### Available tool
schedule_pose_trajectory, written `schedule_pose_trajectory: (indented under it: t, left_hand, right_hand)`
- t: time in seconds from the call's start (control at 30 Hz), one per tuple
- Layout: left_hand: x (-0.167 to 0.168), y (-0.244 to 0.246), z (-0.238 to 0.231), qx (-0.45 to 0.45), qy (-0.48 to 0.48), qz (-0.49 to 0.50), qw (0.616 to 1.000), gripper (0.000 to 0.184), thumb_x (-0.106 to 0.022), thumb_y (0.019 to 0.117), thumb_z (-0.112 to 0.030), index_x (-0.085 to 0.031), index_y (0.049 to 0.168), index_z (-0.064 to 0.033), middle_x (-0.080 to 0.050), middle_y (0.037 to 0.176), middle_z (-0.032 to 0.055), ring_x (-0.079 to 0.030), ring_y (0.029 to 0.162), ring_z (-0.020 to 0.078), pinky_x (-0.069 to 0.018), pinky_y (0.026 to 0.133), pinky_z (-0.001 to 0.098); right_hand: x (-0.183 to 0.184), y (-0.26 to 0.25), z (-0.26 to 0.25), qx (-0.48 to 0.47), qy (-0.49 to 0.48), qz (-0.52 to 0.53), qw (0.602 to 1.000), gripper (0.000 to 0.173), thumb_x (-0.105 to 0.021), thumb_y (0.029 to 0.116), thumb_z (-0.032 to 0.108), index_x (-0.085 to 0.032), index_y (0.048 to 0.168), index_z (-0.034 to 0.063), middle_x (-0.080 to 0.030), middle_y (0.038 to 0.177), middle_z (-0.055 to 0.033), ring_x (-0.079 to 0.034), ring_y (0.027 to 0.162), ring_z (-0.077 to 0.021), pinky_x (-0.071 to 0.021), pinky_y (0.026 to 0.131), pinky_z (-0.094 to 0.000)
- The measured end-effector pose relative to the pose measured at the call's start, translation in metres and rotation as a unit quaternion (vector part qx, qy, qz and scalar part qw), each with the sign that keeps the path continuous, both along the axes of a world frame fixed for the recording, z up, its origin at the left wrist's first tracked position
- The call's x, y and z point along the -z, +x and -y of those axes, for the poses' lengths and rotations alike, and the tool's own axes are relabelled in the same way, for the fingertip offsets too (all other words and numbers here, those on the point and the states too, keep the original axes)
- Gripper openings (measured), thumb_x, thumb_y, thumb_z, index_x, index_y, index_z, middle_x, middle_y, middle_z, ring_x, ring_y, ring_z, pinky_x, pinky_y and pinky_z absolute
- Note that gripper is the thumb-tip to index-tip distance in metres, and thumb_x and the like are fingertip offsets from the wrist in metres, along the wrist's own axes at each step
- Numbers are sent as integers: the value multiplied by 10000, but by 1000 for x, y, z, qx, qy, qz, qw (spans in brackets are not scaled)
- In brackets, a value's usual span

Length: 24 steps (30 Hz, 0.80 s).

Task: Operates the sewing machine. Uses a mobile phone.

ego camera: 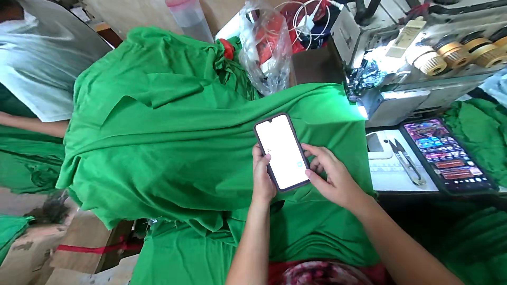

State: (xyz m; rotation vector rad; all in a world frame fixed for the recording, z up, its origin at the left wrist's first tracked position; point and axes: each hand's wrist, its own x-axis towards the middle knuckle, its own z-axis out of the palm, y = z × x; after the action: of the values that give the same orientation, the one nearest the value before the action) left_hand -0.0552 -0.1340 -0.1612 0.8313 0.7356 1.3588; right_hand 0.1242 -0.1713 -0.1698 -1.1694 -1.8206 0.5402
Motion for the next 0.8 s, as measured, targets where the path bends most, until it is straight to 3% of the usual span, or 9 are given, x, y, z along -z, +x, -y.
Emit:
schedule_pose_trajectory:
  t: [0.07,0.13,0.27,0.37,0.43,0.5,0.67,0.8]
  left_hand:
    - [2,0,-1,2,6,1,1000,376,-359,943,-209,-416,1306,-133,-684,1072,35,-712,946,132,-611,819,333]
    - [4,-1,-1,7,12,2,1000,397,-355,949,-227,-413,1331,-133,-677,1095,38,-707,963,134,-608,831,339]
    - [4,-1,-1,5,14,-3,1000,420,-364,944,-229,-406,1350,-133,-664,1109,32,-700,962,123,-605,830,330]
    - [3,-1,-1,4,11,-8,1000,442,-381,932,-242,-391,1358,-126,-644,1124,26,-690,966,108,-598,837,317]
    - [4,-2,-1,6,12,-6,1000,418,-399,930,-258,-409,1330,-137,-652,1109,23,-692,959,114,-598,832,326]
    - [5,-2,-1,10,13,-5,1000,412,-393,934,-264,-416,1328,-145,-664,1094,22,-699,952,121,-603,828,336]
    - [5,-2,-1,15,17,-5,1000,434,-376,940,-257,-414,1358,-148,-665,1128,19,-699,973,123,-602,844,344]
    - [5,-2,-1,12,15,-3,1000,456,-376,936,-250,-396,1377,-135,-662,1130,29,-701,969,127,-603,842,342]
  right_hand:
    - [-4,-3,-1,39,46,35,998,457,-499,1016,251,-592,1415,48,-640,1194,-174,-619,862,-116,-534,725,-234]
    - [-10,-7,-3,77,94,96,988,405,-480,1027,288,-681,1344,136,-669,1094,-145,-645,938,-224,-544,787,-371]
    - [-22,-14,-9,94,123,206,966,424,-424,1043,327,-681,1368,236,-666,978,-115,-637,897,-297,-509,756,-462]
    - [-20,-14,-4,71,131,225,963,408,-430,1023,314,-741,1274,233,-661,933,-108,-631,852,-296,-493,719,-453]
    - [-19,-11,6,40,142,218,965,359,-450,1006,323,-783,1053,197,-664,927,-96,-631,846,-282,-494,718,-440]
    - [-18,-7,16,16,147,207,967,346,-459,1004,357,-714,861,173,-651,923,-74,-610,859,-251,-474,741,-410]
    - [-16,3,21,22,142,173,974,340,-459,1012,379,-664,843,166,-654,968,-67,-595,912,-219,-461,799,-371]
    - [-19,1,14,34,148,165,974,326,-458,1020,357,-706,946,158,-663,982,-73,-604,919,-228,-469,783,-373]
